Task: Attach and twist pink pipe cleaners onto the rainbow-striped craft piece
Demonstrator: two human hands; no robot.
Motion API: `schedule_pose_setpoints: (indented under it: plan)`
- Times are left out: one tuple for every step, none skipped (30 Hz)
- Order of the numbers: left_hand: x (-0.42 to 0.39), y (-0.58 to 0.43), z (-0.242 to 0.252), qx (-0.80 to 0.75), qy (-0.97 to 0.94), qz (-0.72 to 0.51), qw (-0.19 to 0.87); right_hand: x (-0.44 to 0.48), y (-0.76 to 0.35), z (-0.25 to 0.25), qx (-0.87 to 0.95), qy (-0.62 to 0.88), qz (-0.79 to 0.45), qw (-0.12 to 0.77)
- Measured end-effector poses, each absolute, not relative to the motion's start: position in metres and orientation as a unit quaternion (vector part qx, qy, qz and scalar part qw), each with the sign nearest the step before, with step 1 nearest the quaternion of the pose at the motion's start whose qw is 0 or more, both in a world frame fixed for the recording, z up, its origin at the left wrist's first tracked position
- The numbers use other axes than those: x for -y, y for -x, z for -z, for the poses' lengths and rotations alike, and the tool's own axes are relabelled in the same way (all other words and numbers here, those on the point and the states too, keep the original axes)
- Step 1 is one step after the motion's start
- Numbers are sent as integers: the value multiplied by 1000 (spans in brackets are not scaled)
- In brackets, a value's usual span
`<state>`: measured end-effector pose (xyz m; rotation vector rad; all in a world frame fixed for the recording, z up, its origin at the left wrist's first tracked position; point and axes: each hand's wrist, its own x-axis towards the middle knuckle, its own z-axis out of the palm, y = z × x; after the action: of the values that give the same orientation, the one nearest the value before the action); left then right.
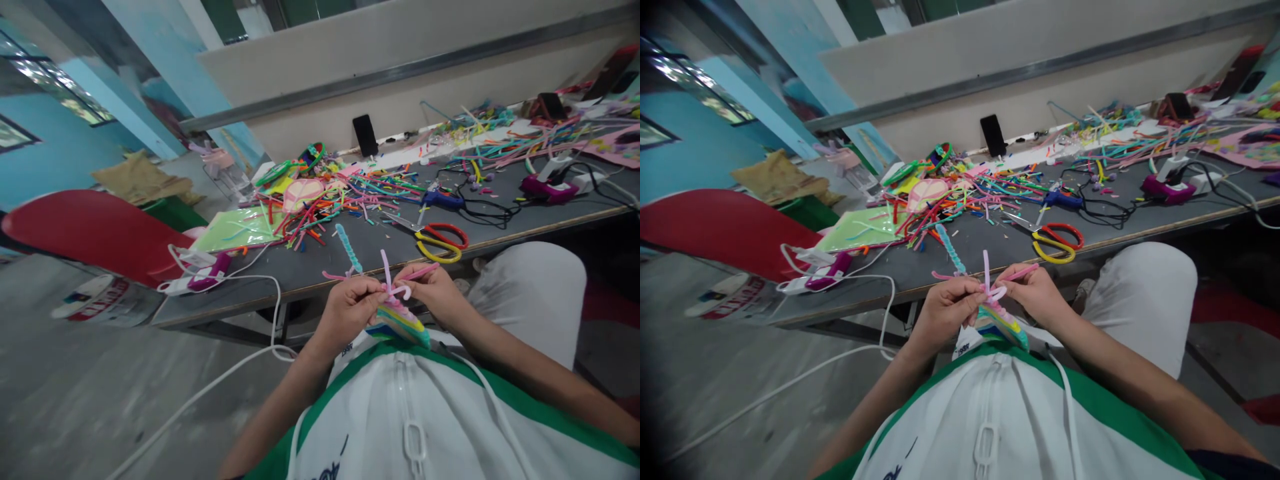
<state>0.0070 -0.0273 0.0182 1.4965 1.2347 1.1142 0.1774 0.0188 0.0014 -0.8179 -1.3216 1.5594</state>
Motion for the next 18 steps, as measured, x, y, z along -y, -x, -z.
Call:
schedule_pose_setpoints:
  plan:
    - [27, -7, -19, -495, -607, -443, 435, -21, -177, -2, 543, 327, -632, 447]
    - [27, -7, -19, -493, -614, -438, 433, -24, -176, -3, 547, 321, -636, 439]
    - [27, -8, -20, -491, -620, -433, 432, -26, -175, -4, 549, 313, -643, 432]
    - [28, -8, -21, -489, -624, -431, 432, -28, -174, -5, 550, 306, -651, 424]
    - [28, -8, -21, -488, -625, -429, 432, -30, -173, -5, 550, 300, -658, 418]
    - [29, -9, -22, -488, -623, -430, 434, -31, -171, -6, 549, 296, -663, 414]
    - [29, -9, -22, -490, -618, -432, 437, -32, -170, -5, 547, 293, -668, 410]
    - [30, -9, -23, -494, -611, -435, 439, -33, -168, -5, 543, 293, -674, 406]
    - [30, -9, -23, -500, -607, -436, 439, -33, -167, -4, 536, 296, -678, 406]
    - [31, -9, -23, -507, -604, -435, 435, -32, -167, -2, 528, 305, -681, 405]
    - [32, -9, -23, -514, -603, -434, 428, -31, -167, 0, 523, 316, -682, 402]
    - [32, -9, -23, -522, -601, -434, 421, -30, -167, 1, 522, 328, -679, 398]
    - [32, -9, -22, -530, -600, -434, 414, -29, -169, 3, 525, 341, -673, 394]
    - [32, -9, -22, -537, -597, -435, 408, -27, -171, 3, 529, 352, -666, 391]
    - [31, -9, -21, -543, -594, -435, 404, -25, -173, 3, 533, 360, -659, 390]
    - [31, -9, -21, -548, -592, -435, 400, -23, -176, 2, 536, 366, -653, 389]
    - [30, -9, -20, -553, -590, -436, 396, -20, -178, 0, 536, 371, -650, 390]
    - [29, -9, -20, -557, -589, -435, 393, -18, -180, -2, 535, 377, -647, 391]
